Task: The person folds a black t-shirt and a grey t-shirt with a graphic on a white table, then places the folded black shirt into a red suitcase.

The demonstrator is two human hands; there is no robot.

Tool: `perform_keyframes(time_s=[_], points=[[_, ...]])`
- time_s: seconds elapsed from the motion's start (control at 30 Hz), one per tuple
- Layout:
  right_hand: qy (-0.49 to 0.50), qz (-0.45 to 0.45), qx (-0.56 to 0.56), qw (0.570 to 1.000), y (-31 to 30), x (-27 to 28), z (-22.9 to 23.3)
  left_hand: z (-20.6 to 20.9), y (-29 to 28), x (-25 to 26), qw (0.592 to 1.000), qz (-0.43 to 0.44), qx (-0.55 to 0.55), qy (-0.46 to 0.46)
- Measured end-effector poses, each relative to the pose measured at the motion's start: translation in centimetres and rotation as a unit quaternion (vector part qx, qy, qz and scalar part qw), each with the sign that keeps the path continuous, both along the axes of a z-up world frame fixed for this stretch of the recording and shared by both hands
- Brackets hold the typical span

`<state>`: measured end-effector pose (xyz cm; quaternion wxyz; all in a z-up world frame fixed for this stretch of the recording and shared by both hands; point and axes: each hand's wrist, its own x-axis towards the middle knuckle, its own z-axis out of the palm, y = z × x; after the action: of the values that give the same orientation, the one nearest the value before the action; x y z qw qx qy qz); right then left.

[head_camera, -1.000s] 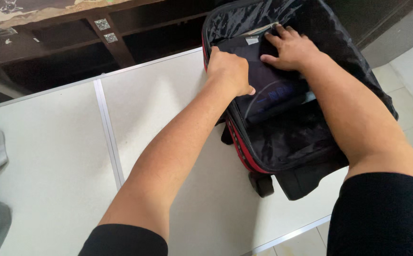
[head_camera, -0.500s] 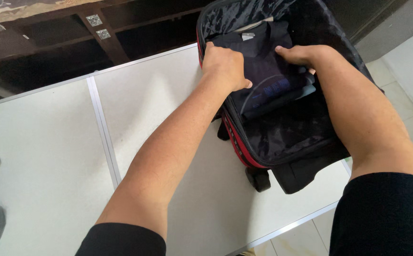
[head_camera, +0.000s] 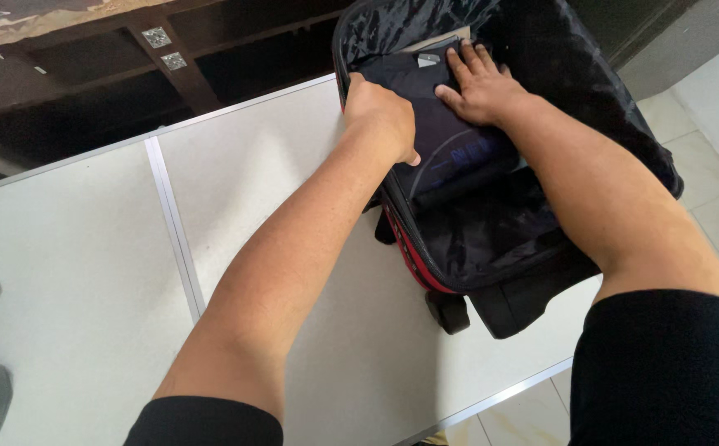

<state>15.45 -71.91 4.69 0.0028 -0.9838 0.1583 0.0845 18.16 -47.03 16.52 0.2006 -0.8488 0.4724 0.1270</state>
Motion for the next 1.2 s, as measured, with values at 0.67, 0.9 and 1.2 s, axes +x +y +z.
perform_keyframes(time_s=[0.67, 0.9, 1.2], points=[[0.266, -0.242, 0.244, 0.901, -2.5, -5.7, 4.6, 1.0, 0.0, -0.6, 0.999, -0.013, 0.052, -0.01], [0.07, -0.131, 0.297, 0.943, -1.4, -5.9, 6.7, 0.8, -0.1, -0.9, 0.999, -0.022, 0.044, -0.022], [-0.221, -0.145, 0.435, 0.861, -6.2, -3.2, 2.3, 0.9, 0.1, -0.7, 0.999, -0.014, 0.033, -0.018]])
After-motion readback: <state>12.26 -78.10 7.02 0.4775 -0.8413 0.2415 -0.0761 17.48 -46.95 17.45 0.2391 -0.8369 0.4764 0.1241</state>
